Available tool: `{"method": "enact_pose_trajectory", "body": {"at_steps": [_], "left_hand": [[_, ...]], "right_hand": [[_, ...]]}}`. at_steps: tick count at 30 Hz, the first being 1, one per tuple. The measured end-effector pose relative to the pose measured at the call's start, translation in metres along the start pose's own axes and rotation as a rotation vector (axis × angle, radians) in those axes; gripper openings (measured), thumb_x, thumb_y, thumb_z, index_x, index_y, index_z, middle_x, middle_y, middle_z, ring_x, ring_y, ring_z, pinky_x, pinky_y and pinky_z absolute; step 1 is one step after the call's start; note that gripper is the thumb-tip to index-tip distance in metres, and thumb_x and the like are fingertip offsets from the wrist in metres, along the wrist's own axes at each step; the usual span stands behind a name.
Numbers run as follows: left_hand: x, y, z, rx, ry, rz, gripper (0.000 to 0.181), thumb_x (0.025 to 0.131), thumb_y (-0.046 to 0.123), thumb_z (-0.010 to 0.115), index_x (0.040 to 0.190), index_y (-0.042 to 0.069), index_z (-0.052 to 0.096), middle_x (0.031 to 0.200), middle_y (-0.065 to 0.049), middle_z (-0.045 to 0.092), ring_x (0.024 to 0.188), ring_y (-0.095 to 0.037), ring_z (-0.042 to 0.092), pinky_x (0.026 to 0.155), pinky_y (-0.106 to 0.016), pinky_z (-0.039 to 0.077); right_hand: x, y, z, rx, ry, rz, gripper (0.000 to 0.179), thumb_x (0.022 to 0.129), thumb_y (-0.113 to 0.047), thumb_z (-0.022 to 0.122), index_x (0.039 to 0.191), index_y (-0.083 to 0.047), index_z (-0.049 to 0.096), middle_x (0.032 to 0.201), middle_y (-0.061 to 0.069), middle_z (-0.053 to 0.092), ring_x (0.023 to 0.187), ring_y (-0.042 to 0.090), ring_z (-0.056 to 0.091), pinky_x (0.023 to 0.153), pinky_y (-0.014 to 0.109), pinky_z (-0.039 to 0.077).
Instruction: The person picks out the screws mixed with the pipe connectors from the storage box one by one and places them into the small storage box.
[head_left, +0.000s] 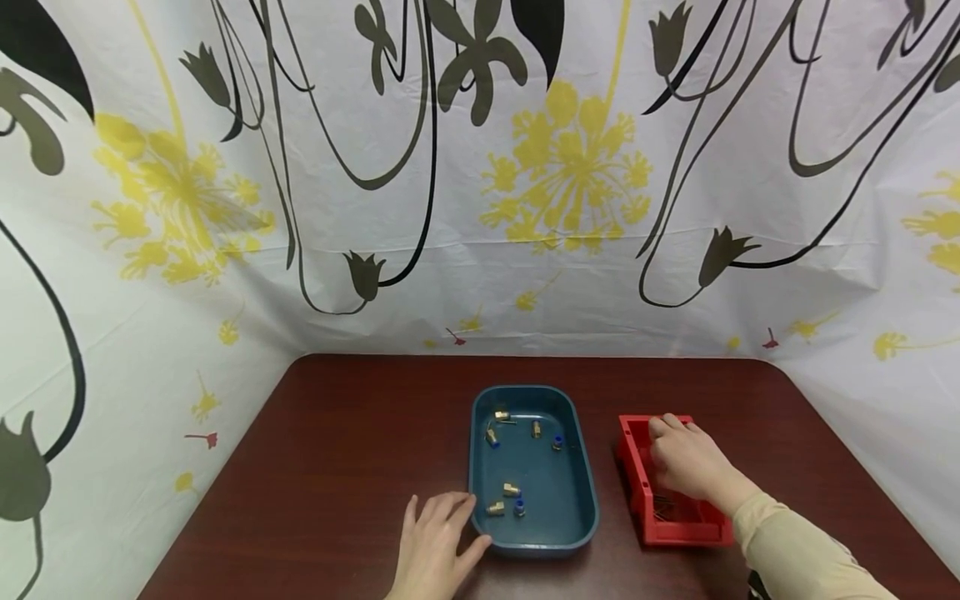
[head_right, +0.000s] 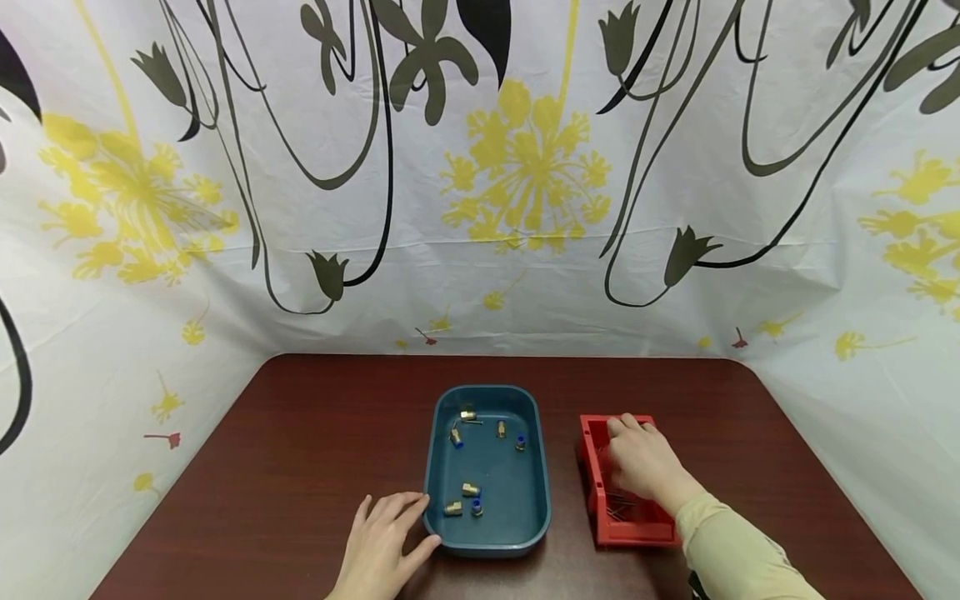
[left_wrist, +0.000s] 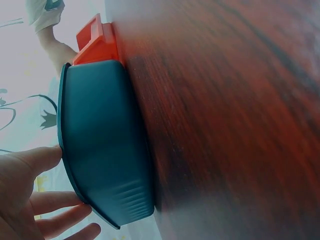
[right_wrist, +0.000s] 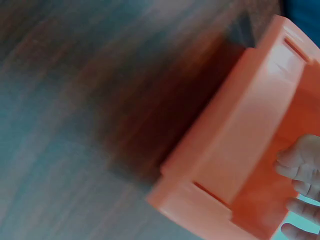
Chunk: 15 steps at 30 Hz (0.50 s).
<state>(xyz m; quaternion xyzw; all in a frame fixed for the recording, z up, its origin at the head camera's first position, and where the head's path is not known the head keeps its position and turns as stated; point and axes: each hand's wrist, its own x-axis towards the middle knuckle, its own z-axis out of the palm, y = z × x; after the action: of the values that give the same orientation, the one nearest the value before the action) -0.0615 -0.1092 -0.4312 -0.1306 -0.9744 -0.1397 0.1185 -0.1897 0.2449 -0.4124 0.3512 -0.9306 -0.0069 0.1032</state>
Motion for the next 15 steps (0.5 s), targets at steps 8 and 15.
{"method": "enact_pose_trajectory", "body": {"at_steps": [8,15], "left_hand": [[0.0,0.0,0.001,0.002,0.021,0.003,0.044,0.075,0.044,0.065,0.105,0.012,0.065,0.103,0.0,0.055,0.098,-0.021,0.049,0.083,-0.06,0.029],[0.001,0.0,0.002,-0.014,0.0,-0.009,0.046,0.075,0.046,0.064,0.107,0.012,0.064,0.105,0.0,0.055,0.099,-0.02,0.049,0.084,-0.06,0.028]], "right_hand": [[0.01,0.005,-0.026,-0.011,0.057,0.009,0.034,0.059,-0.012,0.074,0.046,-0.024,0.044,0.074,-0.004,0.039,0.071,0.018,0.036,0.051,0.028,0.028],[0.027,0.005,-0.05,-0.054,0.132,-0.03,0.03,0.058,-0.013,0.072,0.048,-0.024,0.047,0.076,-0.002,0.04,0.074,0.021,0.039,0.052,0.029,0.03]]}}
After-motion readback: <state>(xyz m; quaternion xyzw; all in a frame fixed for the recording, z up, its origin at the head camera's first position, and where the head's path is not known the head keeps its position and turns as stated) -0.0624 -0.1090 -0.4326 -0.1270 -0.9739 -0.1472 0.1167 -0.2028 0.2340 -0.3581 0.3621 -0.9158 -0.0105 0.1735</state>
